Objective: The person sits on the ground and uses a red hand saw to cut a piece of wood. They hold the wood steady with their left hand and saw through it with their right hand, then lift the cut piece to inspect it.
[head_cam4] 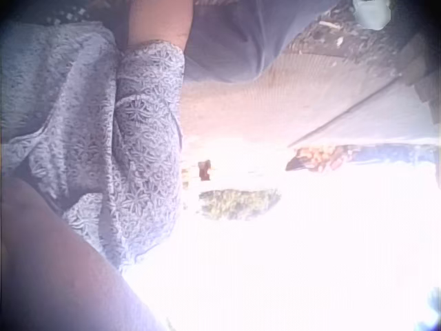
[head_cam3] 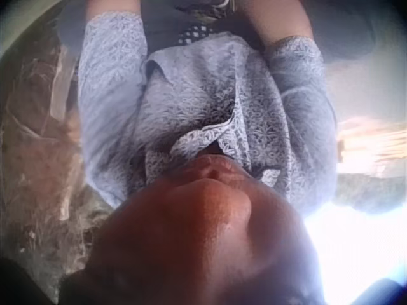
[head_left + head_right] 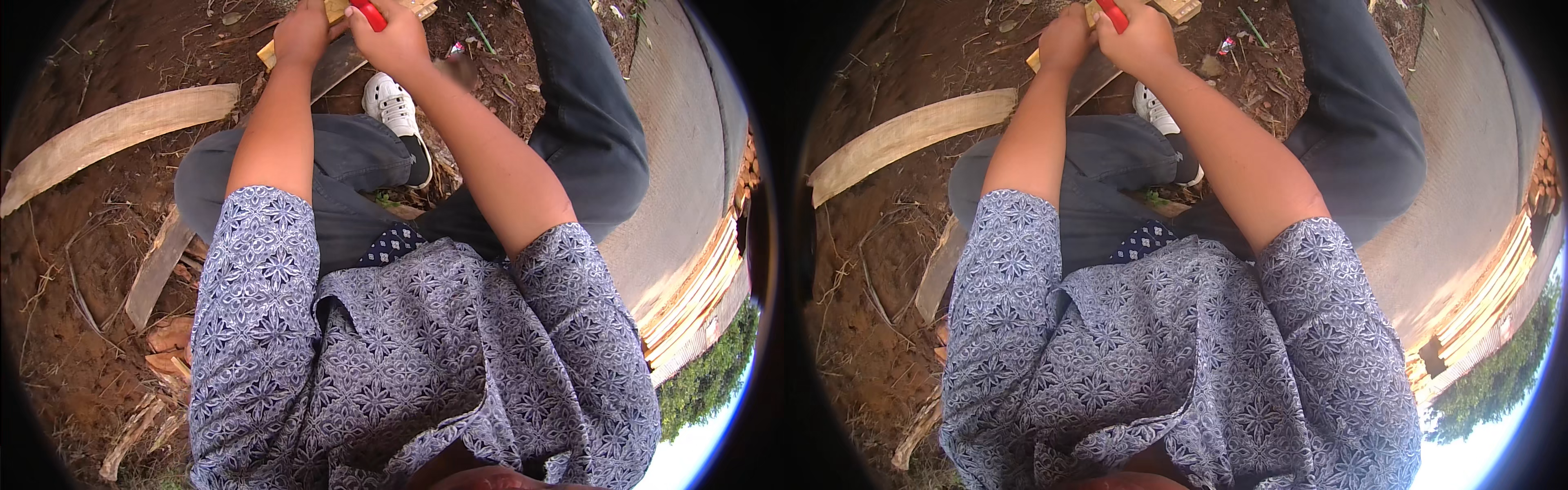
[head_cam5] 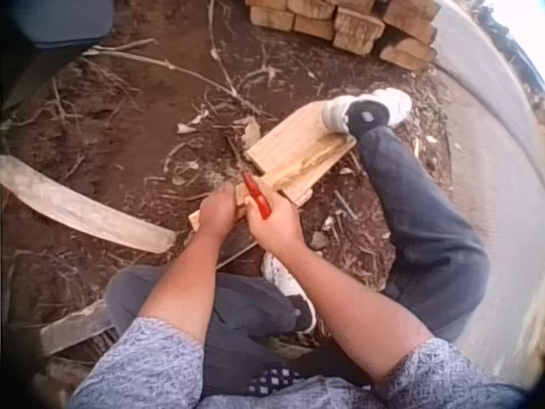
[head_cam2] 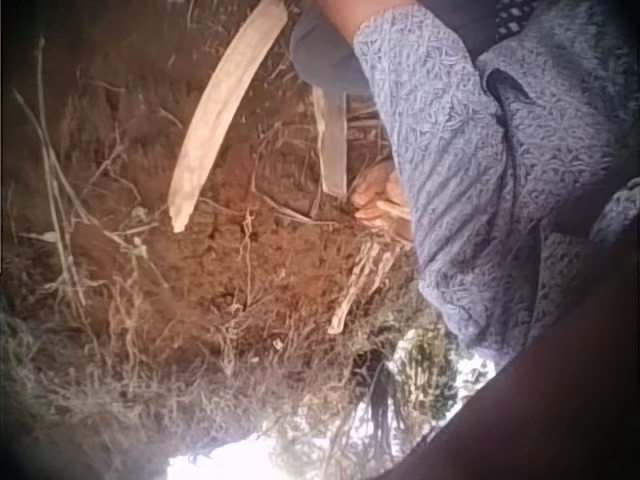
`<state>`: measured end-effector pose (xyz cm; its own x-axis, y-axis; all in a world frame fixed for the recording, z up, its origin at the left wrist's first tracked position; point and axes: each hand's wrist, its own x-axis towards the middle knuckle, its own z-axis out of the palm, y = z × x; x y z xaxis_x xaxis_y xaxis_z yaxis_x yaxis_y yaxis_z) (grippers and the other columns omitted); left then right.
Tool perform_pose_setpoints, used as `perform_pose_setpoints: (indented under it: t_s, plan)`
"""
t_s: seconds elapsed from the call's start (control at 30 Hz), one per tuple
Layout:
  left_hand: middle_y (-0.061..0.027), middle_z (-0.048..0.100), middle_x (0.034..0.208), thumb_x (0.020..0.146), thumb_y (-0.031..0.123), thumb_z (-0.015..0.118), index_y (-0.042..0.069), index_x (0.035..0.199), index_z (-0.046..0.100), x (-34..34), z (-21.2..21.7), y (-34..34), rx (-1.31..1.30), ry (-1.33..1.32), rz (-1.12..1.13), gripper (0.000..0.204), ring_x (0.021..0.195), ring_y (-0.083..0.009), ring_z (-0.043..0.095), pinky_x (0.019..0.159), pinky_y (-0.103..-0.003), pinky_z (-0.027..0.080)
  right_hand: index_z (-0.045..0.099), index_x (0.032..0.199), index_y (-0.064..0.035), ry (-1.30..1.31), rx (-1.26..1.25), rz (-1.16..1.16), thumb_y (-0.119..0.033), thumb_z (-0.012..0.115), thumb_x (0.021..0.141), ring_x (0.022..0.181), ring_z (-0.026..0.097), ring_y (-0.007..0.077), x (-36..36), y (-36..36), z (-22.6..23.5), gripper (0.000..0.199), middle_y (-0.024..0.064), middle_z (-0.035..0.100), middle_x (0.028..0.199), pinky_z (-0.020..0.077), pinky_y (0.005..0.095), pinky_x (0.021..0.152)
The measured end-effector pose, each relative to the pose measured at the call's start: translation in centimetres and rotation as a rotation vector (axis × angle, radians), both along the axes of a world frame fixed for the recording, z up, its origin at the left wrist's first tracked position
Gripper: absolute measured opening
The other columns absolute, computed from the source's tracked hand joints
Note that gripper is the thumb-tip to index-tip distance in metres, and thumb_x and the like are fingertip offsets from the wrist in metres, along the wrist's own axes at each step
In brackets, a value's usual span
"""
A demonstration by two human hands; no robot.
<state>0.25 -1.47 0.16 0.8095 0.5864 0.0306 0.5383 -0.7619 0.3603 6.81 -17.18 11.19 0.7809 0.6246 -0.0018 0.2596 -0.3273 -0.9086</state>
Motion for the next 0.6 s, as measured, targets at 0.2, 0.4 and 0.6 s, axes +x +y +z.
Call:
perform_pose_setpoints:
  t_s: [0.2, 0.4, 0.6]
  plan:
    - [-0.0246, 0.072, 0.101, 0.085, 0.04, 0.079, 0.002, 0.106, 0.061, -0.8, 2.0, -0.9, -0.037, 0.032, -0.026, 0.047, 0.095, -0.0419, 0.07, 0.082, -0.051, 0.055, 0.059, 0.144, -0.0051, 0.192, -0.131, 0.03, -0.025, 0.069, 0.098, 0.089, 0.072, 0.0173, -4.7, -11.0, 4.8, 0.051, 0.017, 0.075, 0.102, 0.0545, 0.0314, 0.081]
    - [-0.0262, 0.071, 0.1, 0.081, 0.04, 0.084, 0.0, 0.108, 0.061, -1.0, -1.0, -0.1, 0.028, -0.03, -0.016, 0.054, 0.092, -0.0439, 0.069, 0.082, -0.052, 0.055, 0.058, 0.144, -0.0011, 0.142, -0.082, 0.053, -0.02, 0.067, 0.1, 0.09, 0.067, 0.0111, -5.7, -14.4, 8.8, 0.049, 0.0145, 0.075, 0.109, 0.0537, 0.0286, 0.083]
    - [-0.026, 0.07, 0.105, 0.08, 0.037, 0.085, 0.0, 0.106, 0.062, 0.6, 0.6, -0.5, -0.029, -0.057, -0.038, 0.051, 0.092, -0.044, 0.069, 0.08, -0.052, 0.056, 0.068, 0.129, 0.0014, -0.108, 0.063, -0.048, -0.021, 0.068, 0.097, 0.091, 0.072, 0.022, 2.6, -2.1, -2.2, 0.039, 0.0177, 0.077, 0.104, 0.0553, 0.0346, 0.084]
